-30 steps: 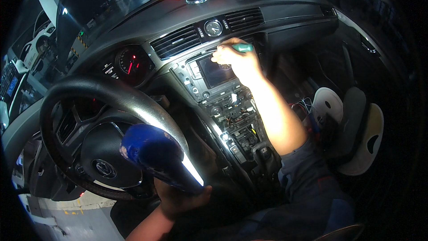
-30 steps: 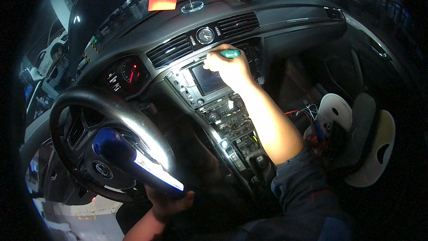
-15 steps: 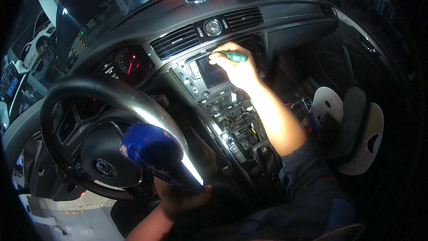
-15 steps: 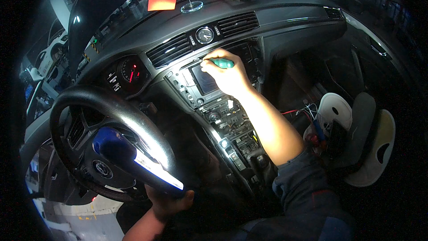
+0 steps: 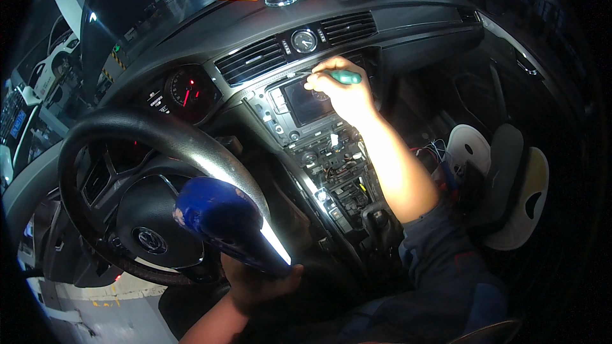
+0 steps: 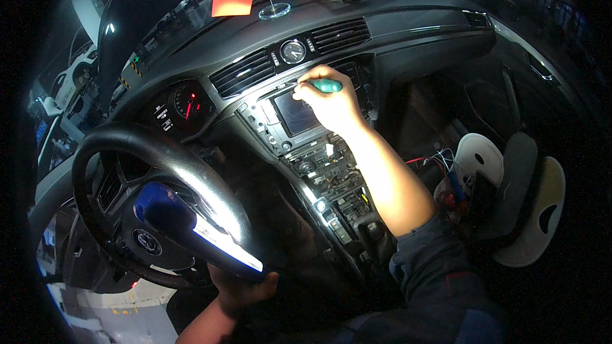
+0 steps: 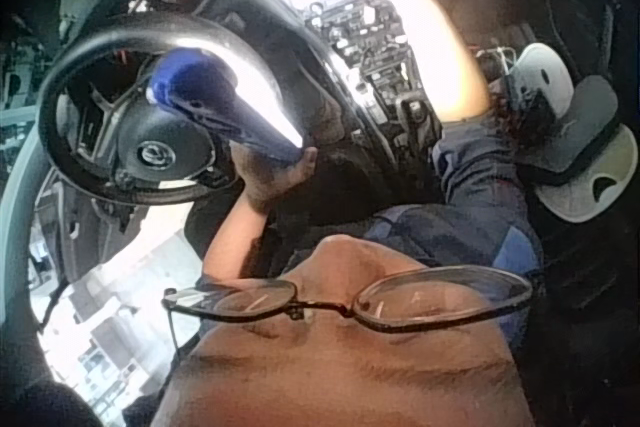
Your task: The person works inside a car, using a flashlight to illuminate the dashboard area. They remove a panel, connect wires, and use a screwdriver to adjust components within the dashboard.
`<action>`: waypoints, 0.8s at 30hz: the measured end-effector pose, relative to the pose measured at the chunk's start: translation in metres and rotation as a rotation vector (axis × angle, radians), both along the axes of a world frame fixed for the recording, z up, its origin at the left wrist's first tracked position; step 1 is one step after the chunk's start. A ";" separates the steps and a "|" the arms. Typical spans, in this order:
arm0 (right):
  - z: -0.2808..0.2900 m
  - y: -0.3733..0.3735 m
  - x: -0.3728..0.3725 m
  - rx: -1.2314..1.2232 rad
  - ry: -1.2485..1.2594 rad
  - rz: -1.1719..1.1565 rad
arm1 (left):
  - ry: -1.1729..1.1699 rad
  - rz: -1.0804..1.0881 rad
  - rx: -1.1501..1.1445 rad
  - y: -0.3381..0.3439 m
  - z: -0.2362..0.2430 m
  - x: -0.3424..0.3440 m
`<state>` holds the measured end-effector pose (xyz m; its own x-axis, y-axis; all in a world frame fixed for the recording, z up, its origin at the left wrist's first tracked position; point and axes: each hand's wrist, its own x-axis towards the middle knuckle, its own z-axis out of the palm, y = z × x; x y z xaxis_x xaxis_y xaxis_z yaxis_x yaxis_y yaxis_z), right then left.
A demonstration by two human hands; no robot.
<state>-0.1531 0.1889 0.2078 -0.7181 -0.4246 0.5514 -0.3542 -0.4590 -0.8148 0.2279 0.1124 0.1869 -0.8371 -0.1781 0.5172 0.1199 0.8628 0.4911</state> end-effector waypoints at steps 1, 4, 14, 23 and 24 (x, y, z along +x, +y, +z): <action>-0.001 0.000 -0.001 -0.006 -0.028 0.029 | -0.002 -0.019 -0.006 0.000 0.001 0.000; -0.003 0.001 -0.003 -0.062 -0.155 0.132 | 0.030 0.000 -0.023 0.001 0.006 -0.004; 0.001 0.003 -0.001 -0.159 -0.508 0.202 | 0.157 0.054 0.016 0.009 0.013 -0.015; 0.005 0.001 -0.002 -0.181 -0.610 0.200 | 0.200 0.055 0.000 0.007 0.010 -0.015; 0.004 0.001 -0.002 -0.172 -0.625 0.183 | 0.189 0.043 -0.001 0.006 0.010 -0.014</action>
